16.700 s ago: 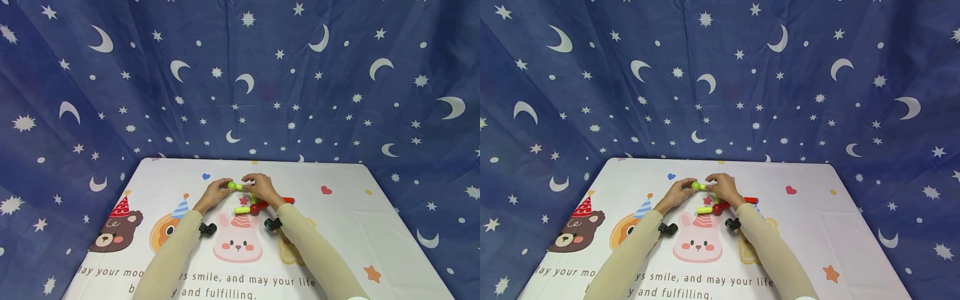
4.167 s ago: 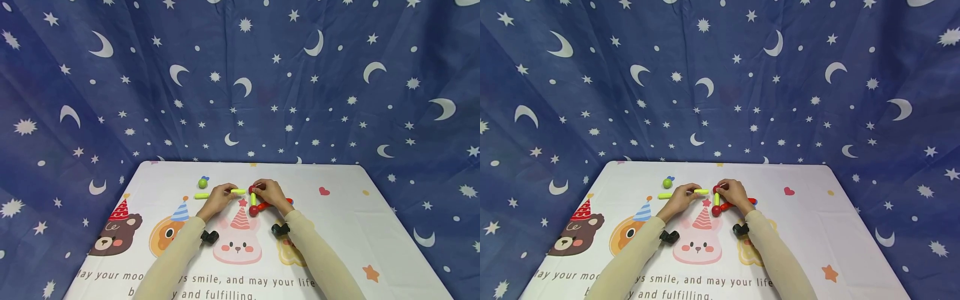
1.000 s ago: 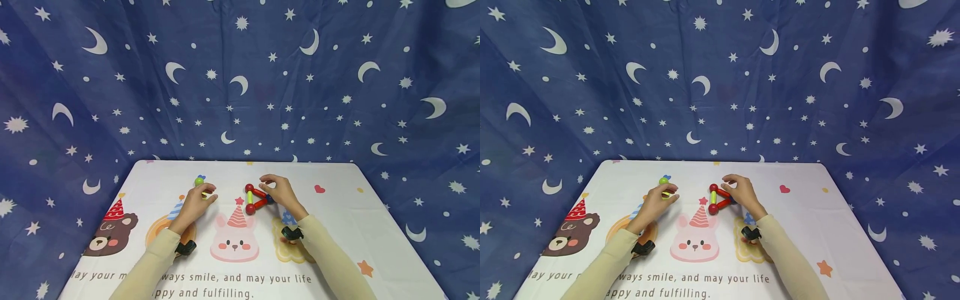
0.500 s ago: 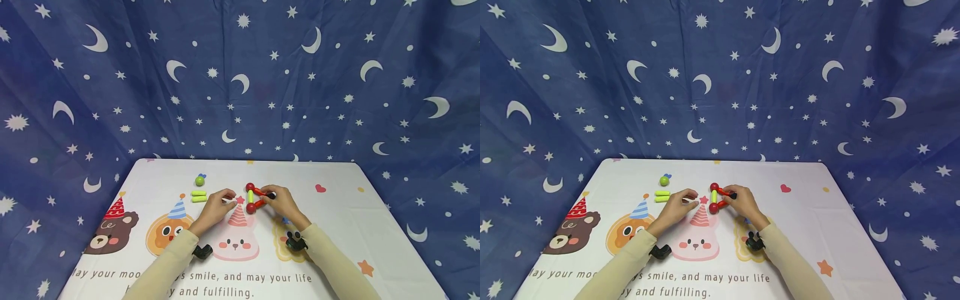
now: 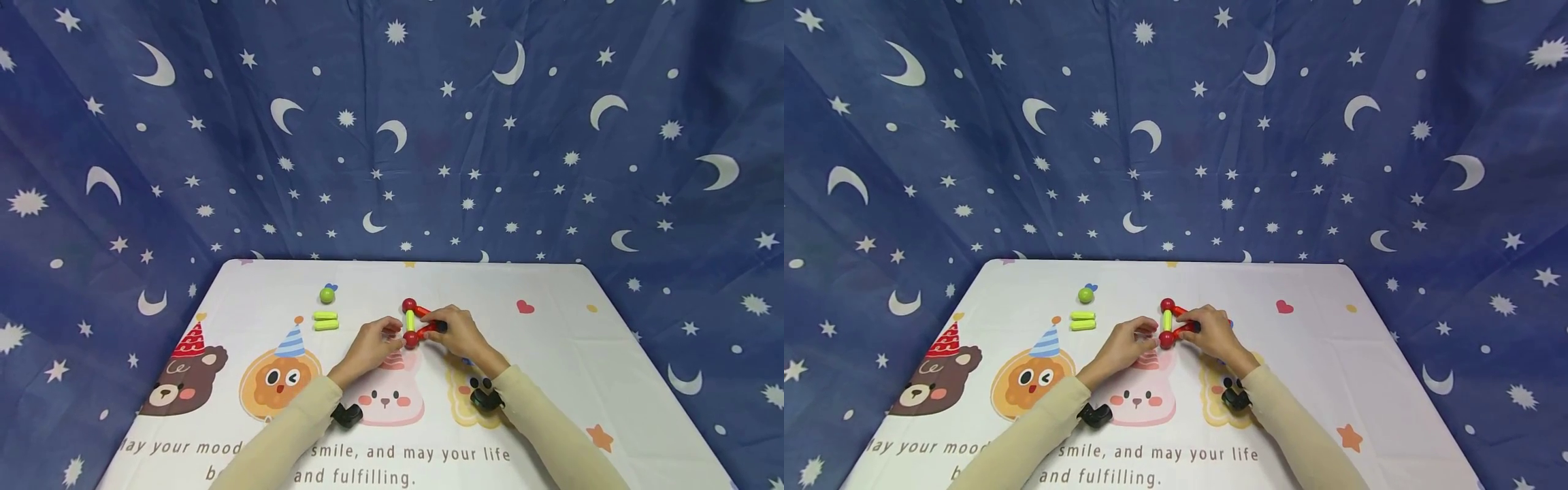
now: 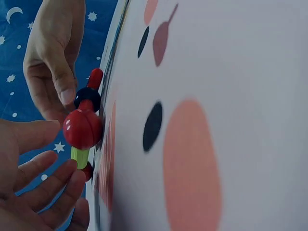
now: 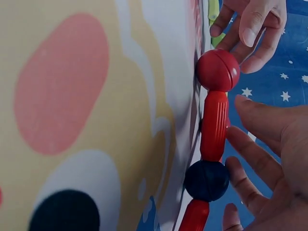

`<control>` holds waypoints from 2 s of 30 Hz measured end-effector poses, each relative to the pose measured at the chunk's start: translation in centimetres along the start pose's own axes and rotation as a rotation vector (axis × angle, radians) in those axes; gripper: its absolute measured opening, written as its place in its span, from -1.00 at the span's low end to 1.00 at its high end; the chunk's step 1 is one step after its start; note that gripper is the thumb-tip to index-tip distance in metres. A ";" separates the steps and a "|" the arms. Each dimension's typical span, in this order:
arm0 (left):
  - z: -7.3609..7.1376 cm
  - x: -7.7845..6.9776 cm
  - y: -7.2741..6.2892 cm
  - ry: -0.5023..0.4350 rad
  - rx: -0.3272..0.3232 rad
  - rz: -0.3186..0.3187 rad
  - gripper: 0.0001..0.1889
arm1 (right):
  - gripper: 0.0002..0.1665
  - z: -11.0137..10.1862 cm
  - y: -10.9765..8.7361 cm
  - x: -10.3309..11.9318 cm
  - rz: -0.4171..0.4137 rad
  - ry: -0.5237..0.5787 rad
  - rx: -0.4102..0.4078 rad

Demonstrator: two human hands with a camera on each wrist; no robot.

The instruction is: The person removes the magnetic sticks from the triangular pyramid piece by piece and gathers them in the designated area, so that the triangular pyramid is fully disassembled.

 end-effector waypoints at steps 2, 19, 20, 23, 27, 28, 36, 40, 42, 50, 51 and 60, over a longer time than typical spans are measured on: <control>0.4 0.1 0.1 0.006 0.009 -0.013 -0.66 | -0.64 0.3 0.1 0.0 0.004 -0.006 0.025; 2.0 0.7 1.0 0.053 -0.015 -0.036 -0.68 | -0.72 1.5 1.0 0.8 -0.081 -0.029 0.070; 1.9 0.8 1.0 0.053 -0.018 -0.041 -0.68 | -0.73 1.5 1.0 0.9 -0.093 -0.031 0.069; 1.9 1.1 1.1 0.044 -0.018 -0.050 -0.69 | -0.75 1.4 1.0 1.2 -0.127 -0.037 0.062; 1.9 1.2 1.1 0.040 -0.011 -0.053 -0.70 | -0.76 1.3 0.9 1.4 -0.148 -0.043 0.057; 1.9 1.2 1.1 0.040 -0.009 -0.055 -0.70 | -0.77 1.3 0.9 1.4 -0.152 -0.047 0.057; 1.6 1.0 1.0 0.031 -0.024 -0.062 -0.70 | -0.78 1.3 0.9 1.4 -0.186 -0.059 0.057; 1.2 1.1 0.9 0.035 -0.036 -0.085 -0.69 | -0.78 1.3 0.7 1.2 -0.187 -0.059 0.071; 1.1 1.2 0.9 0.034 -0.035 -0.100 -0.68 | -0.78 1.2 0.7 1.2 -0.188 -0.058 0.072; 1.0 1.4 0.9 0.051 -0.022 -0.102 -0.68 | -0.76 0.8 0.3 1.4 -0.190 -0.070 0.059; 0.9 1.4 0.9 0.051 -0.021 -0.104 -0.68 | -0.76 0.8 0.2 1.4 -0.190 -0.077 0.060; -0.2 1.9 0.8 0.050 -0.013 -0.087 -0.67 | -0.73 0.5 -0.4 1.6 -0.213 -0.137 0.060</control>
Point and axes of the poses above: each hand's wrist, its own y-axis towards the middle knuckle, its own z-axis out of the palm, x = y × z, the point moved 8 cm from there along y, towards the middle knuckle, and after that the axes turned 12 degrees about -y, right-handed, at the moved point
